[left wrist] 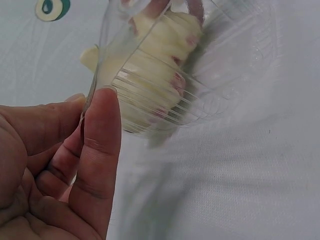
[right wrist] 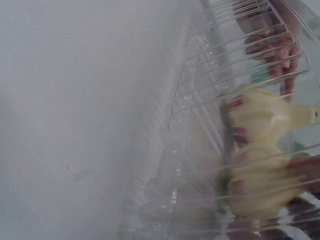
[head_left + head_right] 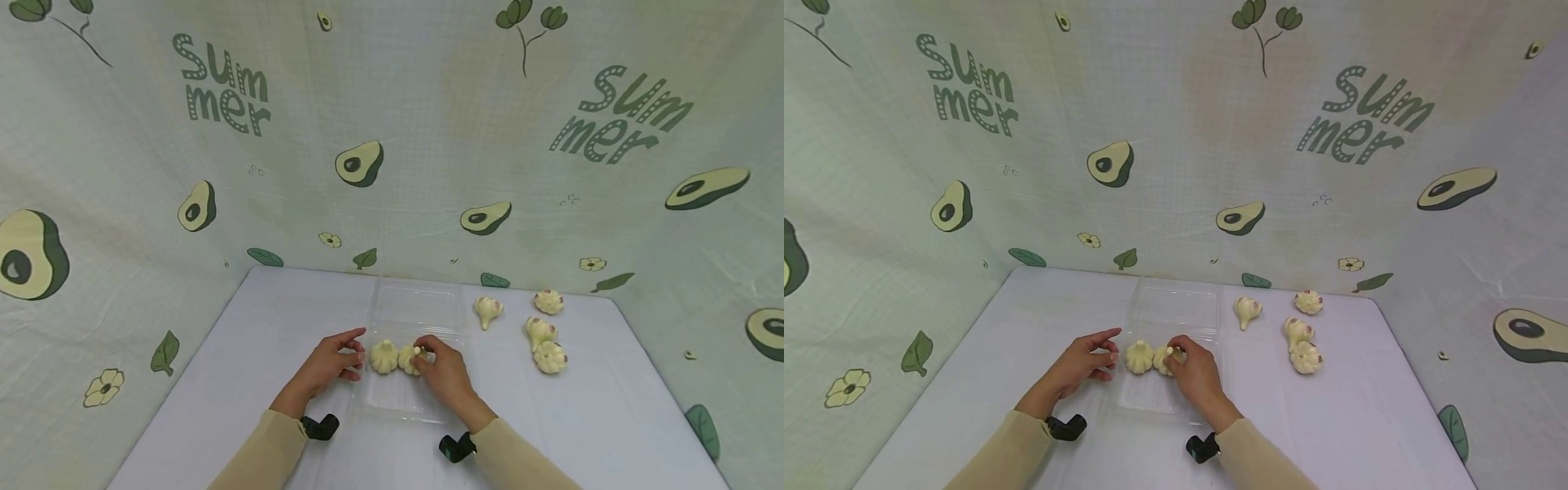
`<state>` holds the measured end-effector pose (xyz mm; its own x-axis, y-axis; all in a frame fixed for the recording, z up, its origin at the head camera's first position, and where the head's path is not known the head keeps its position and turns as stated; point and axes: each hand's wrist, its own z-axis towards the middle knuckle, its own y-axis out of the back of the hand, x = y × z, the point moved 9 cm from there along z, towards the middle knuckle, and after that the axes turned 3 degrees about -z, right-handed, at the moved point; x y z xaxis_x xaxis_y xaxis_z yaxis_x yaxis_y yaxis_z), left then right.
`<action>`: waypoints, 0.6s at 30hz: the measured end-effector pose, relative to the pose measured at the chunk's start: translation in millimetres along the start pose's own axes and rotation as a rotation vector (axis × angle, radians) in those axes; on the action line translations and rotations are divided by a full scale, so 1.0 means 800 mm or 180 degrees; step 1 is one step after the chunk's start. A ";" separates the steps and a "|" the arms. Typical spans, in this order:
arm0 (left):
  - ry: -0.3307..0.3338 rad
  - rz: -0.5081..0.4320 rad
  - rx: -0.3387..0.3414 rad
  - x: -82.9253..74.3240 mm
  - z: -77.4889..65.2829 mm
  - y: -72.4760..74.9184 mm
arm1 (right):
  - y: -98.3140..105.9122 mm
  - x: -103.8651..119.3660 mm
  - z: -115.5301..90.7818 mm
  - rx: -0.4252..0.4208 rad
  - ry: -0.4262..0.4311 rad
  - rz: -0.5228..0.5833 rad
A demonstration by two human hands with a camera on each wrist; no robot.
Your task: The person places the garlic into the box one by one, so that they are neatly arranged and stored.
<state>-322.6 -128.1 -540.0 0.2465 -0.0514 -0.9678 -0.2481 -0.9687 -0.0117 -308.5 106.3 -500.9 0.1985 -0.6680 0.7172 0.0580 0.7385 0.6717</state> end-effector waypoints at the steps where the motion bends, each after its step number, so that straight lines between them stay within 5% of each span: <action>1: 0.0002 0.0000 -0.0004 0.000 0.000 0.000 | 0.000 0.000 0.000 -0.0001 0.0008 0.0000; 18: -0.0071 -0.0012 0.0062 0.001 0.002 0.000 | 0.000 -0.004 0.001 0.0047 -0.0142 -0.0018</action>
<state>-324.0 -128.1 -541.4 0.2266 -0.0423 -0.9731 -0.2654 -0.9639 -0.0199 -309.6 108.6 -502.8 0.1543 -0.6758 0.7207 0.0444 0.7335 0.6783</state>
